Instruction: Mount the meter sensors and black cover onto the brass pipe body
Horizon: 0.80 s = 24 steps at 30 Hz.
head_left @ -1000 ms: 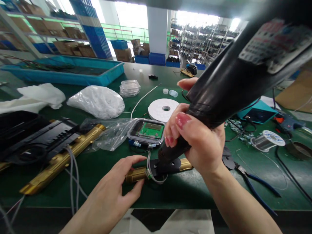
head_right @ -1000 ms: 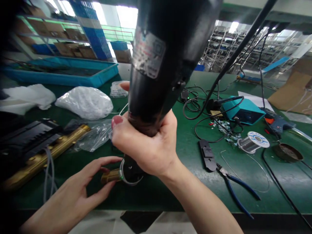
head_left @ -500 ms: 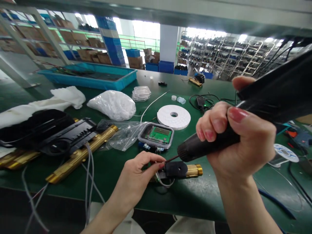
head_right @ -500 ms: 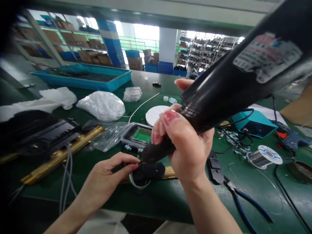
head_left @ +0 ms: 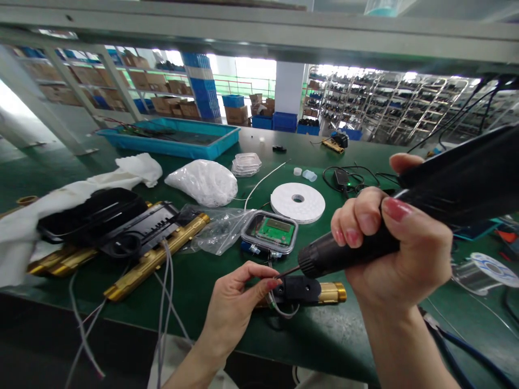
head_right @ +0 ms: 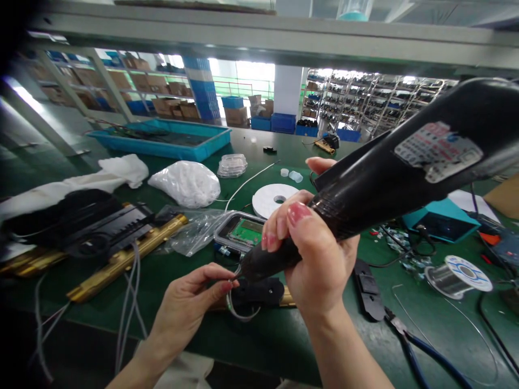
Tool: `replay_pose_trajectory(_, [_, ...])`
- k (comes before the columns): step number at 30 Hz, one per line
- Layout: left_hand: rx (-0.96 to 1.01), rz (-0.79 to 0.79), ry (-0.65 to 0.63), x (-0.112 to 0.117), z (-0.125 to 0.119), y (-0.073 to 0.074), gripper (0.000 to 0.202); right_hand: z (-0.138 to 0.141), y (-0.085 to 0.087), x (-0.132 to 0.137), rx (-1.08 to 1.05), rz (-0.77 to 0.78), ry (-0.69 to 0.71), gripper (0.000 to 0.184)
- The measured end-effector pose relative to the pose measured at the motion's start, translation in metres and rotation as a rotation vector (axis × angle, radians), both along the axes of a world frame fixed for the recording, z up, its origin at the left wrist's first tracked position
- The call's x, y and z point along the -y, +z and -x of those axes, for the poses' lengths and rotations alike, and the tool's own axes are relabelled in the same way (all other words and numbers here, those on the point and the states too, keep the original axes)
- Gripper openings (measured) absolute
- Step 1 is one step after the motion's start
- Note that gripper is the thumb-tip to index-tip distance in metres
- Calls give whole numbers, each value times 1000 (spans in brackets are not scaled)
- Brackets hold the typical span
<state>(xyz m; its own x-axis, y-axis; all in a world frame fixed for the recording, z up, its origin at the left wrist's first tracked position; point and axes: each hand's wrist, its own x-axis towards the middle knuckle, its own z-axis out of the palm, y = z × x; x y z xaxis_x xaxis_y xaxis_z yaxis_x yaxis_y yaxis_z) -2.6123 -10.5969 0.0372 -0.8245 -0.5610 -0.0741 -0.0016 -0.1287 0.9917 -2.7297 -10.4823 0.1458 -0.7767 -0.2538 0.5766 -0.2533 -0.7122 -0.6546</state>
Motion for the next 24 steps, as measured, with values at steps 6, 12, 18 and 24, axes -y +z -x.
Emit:
replay_pose_trajectory(6, [-43, 415, 9, 1, -6, -8, 24, 0, -5, -1, 53, 35, 65, 18])
replay_pose_trajectory(12, [-109, 1102, -173, 1, -12, 2, 33, 2, -13, -3, 64, -53, 118, 30])
replay_pose_trajectory(18, [-111, 1219, -246, -1, -15, 10, 40, 1, -27, 1, 71, -79, 170, 29])
replay_pose_trajectory(24, [15, 1198, -339, 2, -12, 7, 50, -6, -30, 9, 39, -171, 258, 26])
